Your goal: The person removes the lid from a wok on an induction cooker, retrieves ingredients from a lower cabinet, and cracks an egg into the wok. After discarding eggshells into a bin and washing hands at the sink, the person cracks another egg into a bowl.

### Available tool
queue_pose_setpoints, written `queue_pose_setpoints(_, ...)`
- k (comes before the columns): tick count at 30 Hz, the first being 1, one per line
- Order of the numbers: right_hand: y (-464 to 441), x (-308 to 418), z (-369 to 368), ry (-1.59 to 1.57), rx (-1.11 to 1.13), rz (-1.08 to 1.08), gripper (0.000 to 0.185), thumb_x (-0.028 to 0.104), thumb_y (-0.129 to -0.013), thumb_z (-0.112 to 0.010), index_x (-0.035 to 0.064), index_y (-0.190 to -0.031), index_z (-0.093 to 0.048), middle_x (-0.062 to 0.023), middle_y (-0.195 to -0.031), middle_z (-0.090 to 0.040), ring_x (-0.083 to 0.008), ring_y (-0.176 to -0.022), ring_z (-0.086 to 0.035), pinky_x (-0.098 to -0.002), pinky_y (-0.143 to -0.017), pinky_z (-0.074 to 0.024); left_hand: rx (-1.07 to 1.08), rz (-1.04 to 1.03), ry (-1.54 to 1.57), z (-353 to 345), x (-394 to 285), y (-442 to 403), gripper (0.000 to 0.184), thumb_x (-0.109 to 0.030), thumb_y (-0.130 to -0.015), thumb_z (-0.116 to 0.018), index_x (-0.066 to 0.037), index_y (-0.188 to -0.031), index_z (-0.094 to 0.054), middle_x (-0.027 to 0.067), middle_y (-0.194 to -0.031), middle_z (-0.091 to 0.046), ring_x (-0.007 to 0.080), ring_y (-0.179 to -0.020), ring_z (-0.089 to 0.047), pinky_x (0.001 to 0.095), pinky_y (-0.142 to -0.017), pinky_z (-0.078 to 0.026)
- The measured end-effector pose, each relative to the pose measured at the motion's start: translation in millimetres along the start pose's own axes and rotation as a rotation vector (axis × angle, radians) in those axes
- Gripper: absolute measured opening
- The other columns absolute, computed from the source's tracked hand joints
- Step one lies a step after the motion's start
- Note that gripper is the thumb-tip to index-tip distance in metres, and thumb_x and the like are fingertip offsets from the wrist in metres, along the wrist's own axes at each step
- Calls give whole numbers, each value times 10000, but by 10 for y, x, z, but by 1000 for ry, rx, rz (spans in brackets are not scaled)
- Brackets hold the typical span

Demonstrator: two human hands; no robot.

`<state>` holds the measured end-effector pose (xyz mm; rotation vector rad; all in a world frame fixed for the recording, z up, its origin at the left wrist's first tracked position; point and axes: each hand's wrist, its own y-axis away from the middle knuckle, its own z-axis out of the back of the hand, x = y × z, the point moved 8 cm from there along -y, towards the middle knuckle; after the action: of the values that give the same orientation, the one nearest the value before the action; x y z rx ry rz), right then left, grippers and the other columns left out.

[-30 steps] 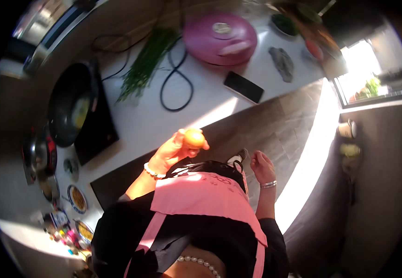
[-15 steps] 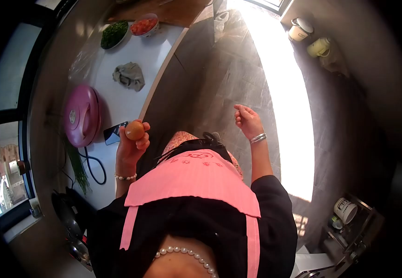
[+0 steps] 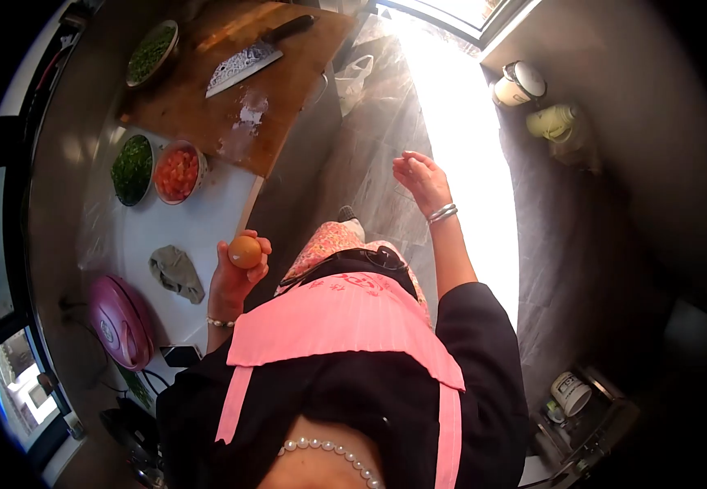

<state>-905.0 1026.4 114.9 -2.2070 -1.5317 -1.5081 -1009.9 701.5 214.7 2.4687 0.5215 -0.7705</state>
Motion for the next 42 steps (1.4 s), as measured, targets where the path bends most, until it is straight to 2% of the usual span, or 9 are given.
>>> queue_pose_setpoints(6, -1804, 690, -106, 290, -4, 145, 219, 67, -858, -525, -37, -1049, -543, -152, -976, -614, -205, -864, -617, -316, -803, -513, -152, -6, -16, -82, -54, -550, 545, -572, -856, -395, -110, -1129, -487, 135, -951, -537, 112, -522, -422, 229, -492, -344)
queue_pose_setpoints(14, -4161, 923, -843, 963, 124, 951, 162, -24, -808, -523, 15, -958, -570, -125, -880, -603, -231, -789, -611, -304, -676, -487, -861, -122, 404, -29, 700, -937, 522, -548, -786, -529, -116, -1079, -535, 112, -915, -542, 130, -538, -428, 234, -489, -336)
queue_pose_setpoints(19, -5742, -782, -493, 1589, 464, 787, 238, 152, -860, -497, 129, -1090, -554, -119, -1113, -567, -278, -1099, -496, -393, -910, -359, -1132, -279, 743, -459, 1195, -1120, 492, -521, -816, -505, -105, -1076, -542, 129, -956, -506, 155, -557, -414, 260, -520, -334)
queue_pose_setpoints(25, -6117, -630, -267, 1094, 516, 453, 251, 57, -871, -455, 53, -1104, -547, -117, -999, -619, -233, -857, -634, -333, -740, -500, -1161, -328, 677, -830, 1336, -1310, 482, -534, -832, -471, -140, -1099, -546, 125, -949, -523, 154, -557, -427, 264, -529, -346)
queue_pose_setpoints(27, -5945, -609, 7, 594, 324, -113, 218, 14, -895, -405, -33, -1054, -547, -140, -926, -609, -233, -846, -629, -301, -737, -525, -1140, -368, 670, -901, 1313, -1323, 500, -561, -812, -478, -164, -1109, -547, 127, -947, -526, 157, -558, -432, 271, -532, -349)
queue_pose_setpoints(30, -5499, -695, 550, 830, 256, -321, 216, 51, -869, -449, -50, -1030, -553, -141, -855, -611, -220, -708, -635, -311, -643, -554, -1085, -526, 829, -939, 1491, -1190, 521, -601, -817, -396, -188, -1098, -545, 134, -939, -531, 164, -583, -443, 281, -538, -354)
queue_pose_setpoints(34, -3723, -991, 530, 1104, 714, -791, 233, 119, -824, -576, -19, -1011, -577, -129, -756, -633, -206, -621, -638, -323, -562, -552, -1066, -686, 760, -1060, 1795, -809, 550, -590, -882, -234, -172, -1088, -526, 140, -938, -528, 174, -626, -438, 289, -568, -353)
queue_pose_setpoints(37, -1993, -1136, -89, 1194, 1523, -458, 327, 49, -786, -620, -1, -1103, -558, -107, -883, -636, -165, -751, -625, -276, -660, -521, -1016, -929, 729, -1289, 1843, -304, 457, -482, -900, -385, -105, -1150, -448, 179, -1085, -522, 199, -732, -492, 311, -679, -418)
queue_pose_setpoints(42, 1350, -891, -1593, 778, 2039, -487, 400, 76, -759, -676, 23, -1135, -550, -76, -979, -610, -145, -888, -578, -263, -778, -465, -1110, -1158, 546, -1395, 2613, 843, 495, -498, -906, -353, -76, -1150, -437, 154, -1097, -535, 174, -771, -510, 294, -706, -429)
